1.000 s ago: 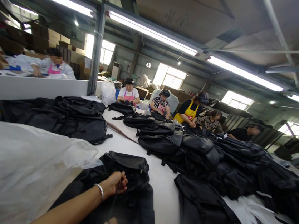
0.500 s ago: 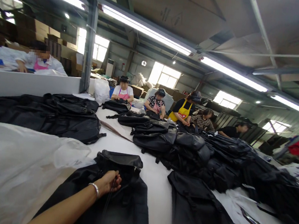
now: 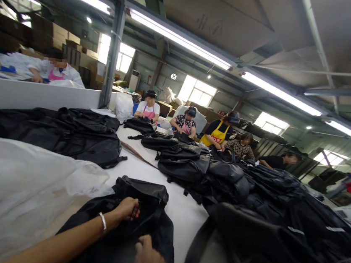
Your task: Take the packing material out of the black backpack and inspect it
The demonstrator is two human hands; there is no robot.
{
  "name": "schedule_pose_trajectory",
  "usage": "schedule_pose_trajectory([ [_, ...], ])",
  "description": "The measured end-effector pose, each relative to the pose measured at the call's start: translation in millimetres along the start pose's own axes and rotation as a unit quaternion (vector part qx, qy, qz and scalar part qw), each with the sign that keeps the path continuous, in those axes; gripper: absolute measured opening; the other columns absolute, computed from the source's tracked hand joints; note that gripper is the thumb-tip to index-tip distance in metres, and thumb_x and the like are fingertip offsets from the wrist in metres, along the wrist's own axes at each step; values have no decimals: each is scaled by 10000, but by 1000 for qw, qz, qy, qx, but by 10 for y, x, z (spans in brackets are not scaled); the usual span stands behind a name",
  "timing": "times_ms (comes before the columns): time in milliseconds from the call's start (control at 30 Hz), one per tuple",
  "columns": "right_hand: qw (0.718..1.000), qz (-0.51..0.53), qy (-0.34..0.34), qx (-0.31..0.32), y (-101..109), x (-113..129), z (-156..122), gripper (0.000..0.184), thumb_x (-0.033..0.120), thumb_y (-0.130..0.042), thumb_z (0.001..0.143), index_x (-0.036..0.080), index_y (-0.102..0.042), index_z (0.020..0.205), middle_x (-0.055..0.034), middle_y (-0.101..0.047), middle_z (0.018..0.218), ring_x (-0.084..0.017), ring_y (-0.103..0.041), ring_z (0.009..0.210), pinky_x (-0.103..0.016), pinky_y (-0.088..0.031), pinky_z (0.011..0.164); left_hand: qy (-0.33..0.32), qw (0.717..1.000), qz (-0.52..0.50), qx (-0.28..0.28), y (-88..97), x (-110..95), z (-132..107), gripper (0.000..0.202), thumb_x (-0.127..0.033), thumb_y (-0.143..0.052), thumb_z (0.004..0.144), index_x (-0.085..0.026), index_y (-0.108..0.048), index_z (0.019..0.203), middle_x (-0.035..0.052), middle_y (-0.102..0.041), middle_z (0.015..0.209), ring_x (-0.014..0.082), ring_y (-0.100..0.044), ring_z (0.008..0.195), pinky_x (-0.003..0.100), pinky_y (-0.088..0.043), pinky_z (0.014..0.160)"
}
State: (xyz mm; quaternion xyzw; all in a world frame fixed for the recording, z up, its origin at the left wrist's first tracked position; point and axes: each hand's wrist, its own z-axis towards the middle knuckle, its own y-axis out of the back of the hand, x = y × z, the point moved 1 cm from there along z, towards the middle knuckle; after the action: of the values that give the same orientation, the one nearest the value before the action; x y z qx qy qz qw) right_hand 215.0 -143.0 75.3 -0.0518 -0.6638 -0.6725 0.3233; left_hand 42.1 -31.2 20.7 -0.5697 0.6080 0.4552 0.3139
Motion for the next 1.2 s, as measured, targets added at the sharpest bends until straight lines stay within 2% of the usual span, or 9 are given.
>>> schedule_pose_trajectory([
  [100, 995, -32, 69, -61, 72, 56, 429, 273, 191, -325, 945, 204, -573, 1058, -84, -683, 923, -186, -661, 828, -258, -472, 725, -128, 977, 164, -54, 212, -14, -113, 252, -242, -343, 973, -133, -570, 975, 84, -621, 965, 174, -615, 902, 328, -484, 834],
  [200, 985, -128, 110, -41, -52, 37, 874, 311, 90, -361, 897, 169, -608, 1069, -114, -654, 1039, -206, -621, 975, -292, -475, 852, -217, 923, 307, -81, 318, -74, -145, 329, -52, -295, 909, -141, -570, 1067, 123, -581, 1139, 206, -593, 1041, 334, -445, 919],
  [300, 966, -246, 81, 14, -252, -106, 1233, 334, 31, -378, 850, 128, -659, 1004, -148, -662, 1016, -257, -621, 954, -356, -495, 831, -248, 870, 418, -80, 318, -135, -40, 451, 39, -305, 832, -123, -562, 1165, 156, -560, 1215, 253, -634, 987, 375, -506, 841],
  [433, 951, -302, 71, 19, -408, -324, 1467, 460, 13, -382, 835, 71, -564, 1254, -219, -573, 1259, -300, -580, 1081, -414, -482, 873, -241, 822, 509, -87, 321, -130, 209, 505, 63, -308, 829, -62, -483, 1285, 244, -505, 1295, 293, -655, 944, 435, -546, 773],
  [567, 947, -316, 57, 25, -486, -455, 1508, 512, 13, -373, 834, 68, -512, 1323, -213, -531, 1324, -304, -539, 1152, -408, -466, 894, -214, 804, 551, -63, 387, -39, 400, 241, -107, -460, 922, -73, -585, 1125, 123, -669, 982, 216, -667, 866, 399, -558, 789],
  [767, 949, -308, 65, 24, -505, -498, 1494, 517, 17, -354, 850, 80, -489, 1345, -196, -475, 1386, -320, -489, 1198, -416, -441, 897, -202, 799, 564, -51, 444, -35, 524, 229, -265, -526, 929, -113, -595, 1085, 76, -658, 994, 189, -647, 891, 397, -544, 819],
  [900, 972, -207, 101, 41, -303, -423, 1368, 351, 227, -371, 961, 180, -573, 1245, -122, -616, 1226, -250, -563, 1066, -375, -426, 894, -199, 803, 560, -36, 474, -81, 550, 215, -293, -539, 922, -112, -616, 1009, 66, -656, 957, 188, -637, 896, 399, -533, 830],
  [1000, 976, -130, 150, 84, -187, -371, 1149, 300, 372, -477, 939, 221, -596, 1170, -69, -649, 1159, -231, -554, 1089, -360, -409, 925, -197, 808, 554, -41, 488, -82, 519, 227, -301, -537, 922, -111, -608, 1024, 69, -649, 960, 189, -633, 896, 399, -529, 829],
  [1200, 945, -228, 223, 66, -142, -301, 836, 160, 89, -518, 866, 159, -639, 943, -130, -556, 1301, -290, -492, 1190, -416, -377, 966, -190, 814, 546, -60, 438, -138, 446, 243, -283, -532, 923, -121, -574, 1099, 78, -628, 1026, 185, -626, 881, 386, -540, 800],
])
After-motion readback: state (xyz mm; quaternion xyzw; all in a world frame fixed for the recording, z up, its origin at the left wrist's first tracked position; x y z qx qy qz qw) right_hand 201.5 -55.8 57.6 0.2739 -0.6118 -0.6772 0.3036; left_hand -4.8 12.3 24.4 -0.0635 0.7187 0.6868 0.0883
